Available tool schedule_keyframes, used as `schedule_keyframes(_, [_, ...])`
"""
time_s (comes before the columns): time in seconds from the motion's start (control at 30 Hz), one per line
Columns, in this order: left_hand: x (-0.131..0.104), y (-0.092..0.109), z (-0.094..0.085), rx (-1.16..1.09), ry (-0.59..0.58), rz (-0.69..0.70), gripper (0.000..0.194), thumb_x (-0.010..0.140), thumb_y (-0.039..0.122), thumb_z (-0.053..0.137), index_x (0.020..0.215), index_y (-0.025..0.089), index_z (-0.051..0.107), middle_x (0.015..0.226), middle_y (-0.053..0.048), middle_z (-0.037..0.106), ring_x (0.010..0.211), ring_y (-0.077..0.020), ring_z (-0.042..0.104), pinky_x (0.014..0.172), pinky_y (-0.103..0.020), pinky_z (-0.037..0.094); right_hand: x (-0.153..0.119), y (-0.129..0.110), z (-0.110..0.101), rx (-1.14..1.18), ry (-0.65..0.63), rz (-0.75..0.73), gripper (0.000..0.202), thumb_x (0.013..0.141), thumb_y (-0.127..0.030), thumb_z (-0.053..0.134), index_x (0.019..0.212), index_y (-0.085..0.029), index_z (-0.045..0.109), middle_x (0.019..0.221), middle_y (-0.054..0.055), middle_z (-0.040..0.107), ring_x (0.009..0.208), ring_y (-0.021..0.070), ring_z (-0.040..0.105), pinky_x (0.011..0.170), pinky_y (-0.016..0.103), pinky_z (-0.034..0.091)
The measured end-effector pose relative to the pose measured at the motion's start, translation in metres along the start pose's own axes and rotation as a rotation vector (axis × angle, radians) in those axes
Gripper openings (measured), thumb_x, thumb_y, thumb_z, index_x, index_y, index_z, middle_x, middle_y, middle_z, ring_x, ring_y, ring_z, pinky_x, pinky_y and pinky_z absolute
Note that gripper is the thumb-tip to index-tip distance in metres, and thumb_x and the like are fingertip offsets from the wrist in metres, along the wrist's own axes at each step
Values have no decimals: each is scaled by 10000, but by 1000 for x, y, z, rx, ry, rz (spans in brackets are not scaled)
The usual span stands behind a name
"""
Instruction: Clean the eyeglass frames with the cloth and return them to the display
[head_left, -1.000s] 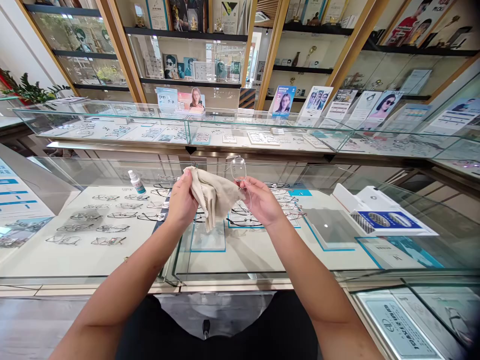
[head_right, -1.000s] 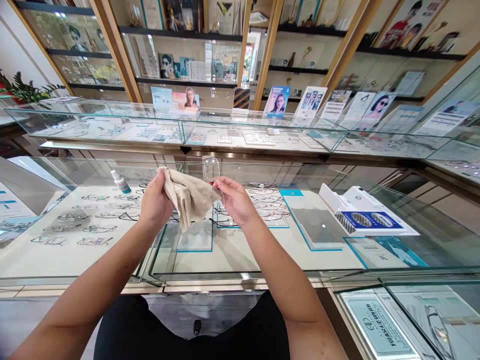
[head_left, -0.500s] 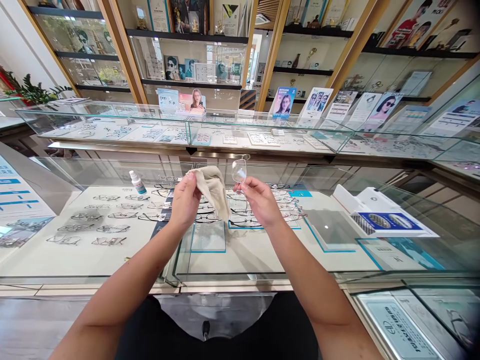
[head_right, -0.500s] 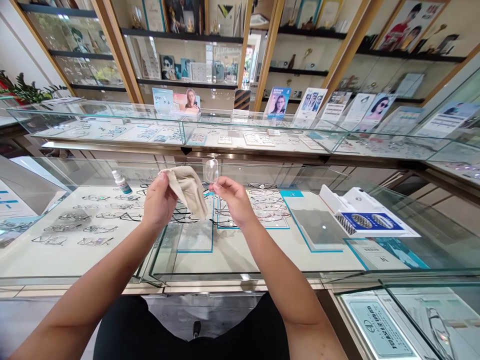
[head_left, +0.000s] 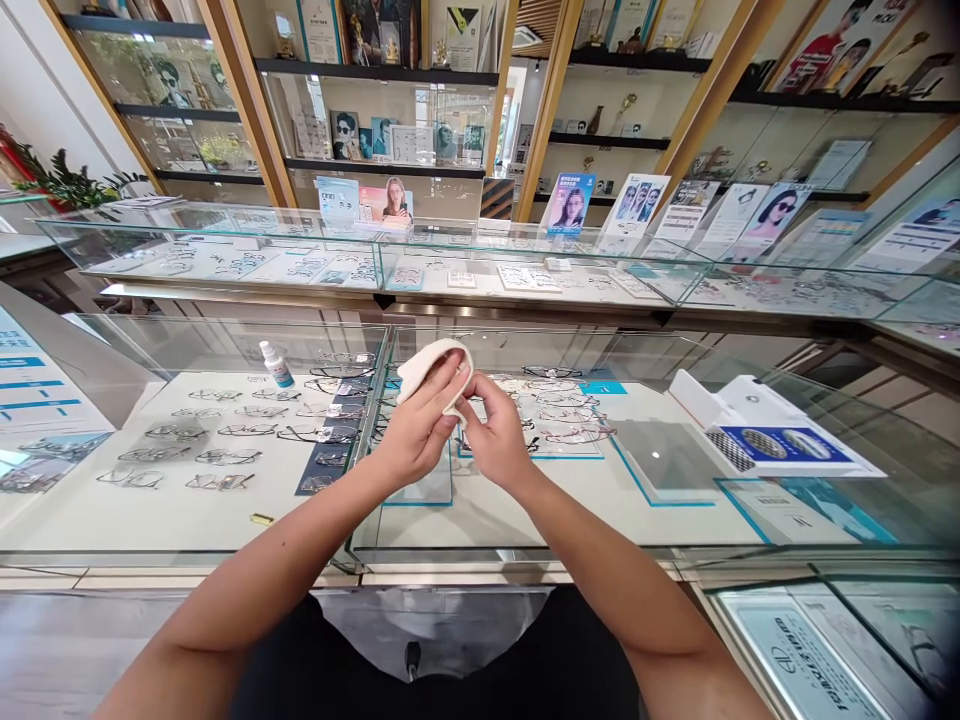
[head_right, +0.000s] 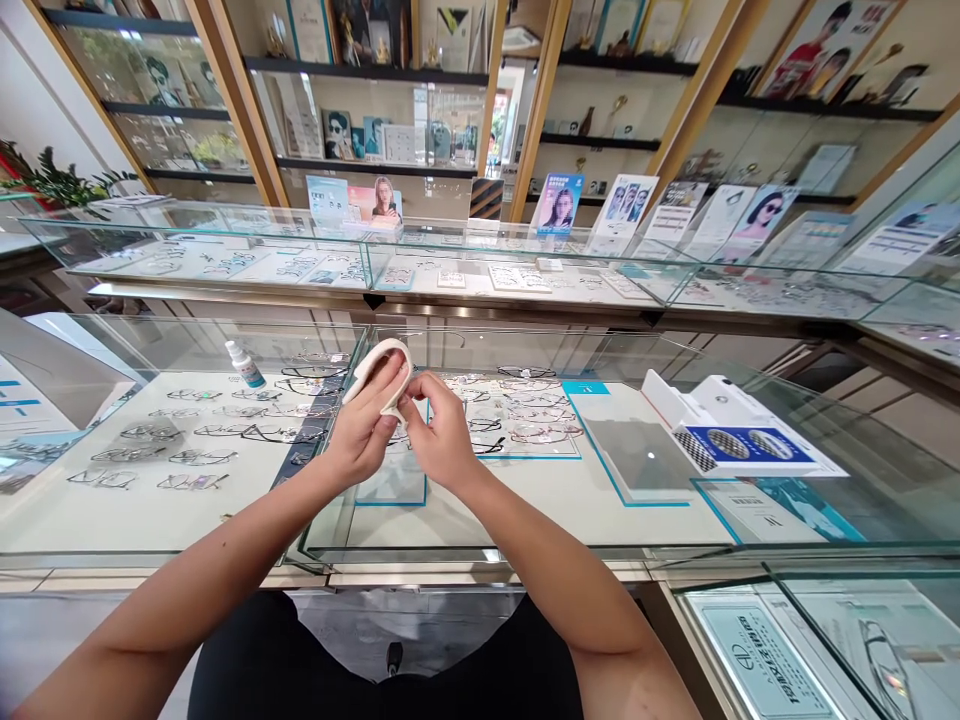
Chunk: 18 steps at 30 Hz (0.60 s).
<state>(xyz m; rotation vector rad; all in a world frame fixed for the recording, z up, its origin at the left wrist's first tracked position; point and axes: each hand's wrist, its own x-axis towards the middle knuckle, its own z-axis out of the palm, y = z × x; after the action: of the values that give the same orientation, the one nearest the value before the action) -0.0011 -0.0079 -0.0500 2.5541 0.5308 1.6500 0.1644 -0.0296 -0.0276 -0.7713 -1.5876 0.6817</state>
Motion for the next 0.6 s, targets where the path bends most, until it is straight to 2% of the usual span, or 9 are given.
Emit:
schedule_keyframes(0.17, [1,1,-1,12,-20,35,628,1129,273,461,1750,280,370,1761,-128,433,1640,-267,437,1360,-447,375,-2,-3,-2,133,4,42,292,1060,-455,639,853,-256,589,875,5,592,868,203,544,872,352,433])
schedule_keyframes(0.3, [-1,7,-3,-35,15,54,575,1121,303,470,1696,297,485,1609,-126,639,1505,-278,617,1273,-450,493,1,-7,-10,217,57,70,293,1026,-491,694,860,-258,630,879,5,578,858,198,533,852,346,439])
schedule_keyframes(0.37, [-3,9,-2,-59,115,49,516,1121,318,467,1622,304,590,1438,-124,760,1357,-282,720,1181,-437,552,4,-8,-16,248,95,79,281,1005,-499,717,864,-262,668,890,14,609,873,204,552,861,349,451])
schedule_keyframes(0.43, [-3,11,-2,-51,253,9,438,1117,327,470,1479,299,713,1210,-116,818,1143,-275,764,1036,-418,583,9,-8,-23,288,137,97,253,991,-485,732,864,-267,702,906,21,655,914,211,587,901,353,461])
schedule_keyframes(0.5, [0,12,-2,-28,390,-50,359,1109,342,484,1284,289,793,998,-96,780,958,-260,711,897,-404,558,15,-6,-29,348,167,126,217,976,-452,746,860,-270,723,914,22,682,947,208,609,940,354,459])
schedule_keyframes(0.6, [9,12,-7,-24,523,-160,333,1103,410,498,980,259,768,857,-70,659,883,-246,611,834,-399,493,21,-4,-37,451,190,198,198,929,-429,773,834,-267,713,898,19,682,904,193,598,917,353,466])
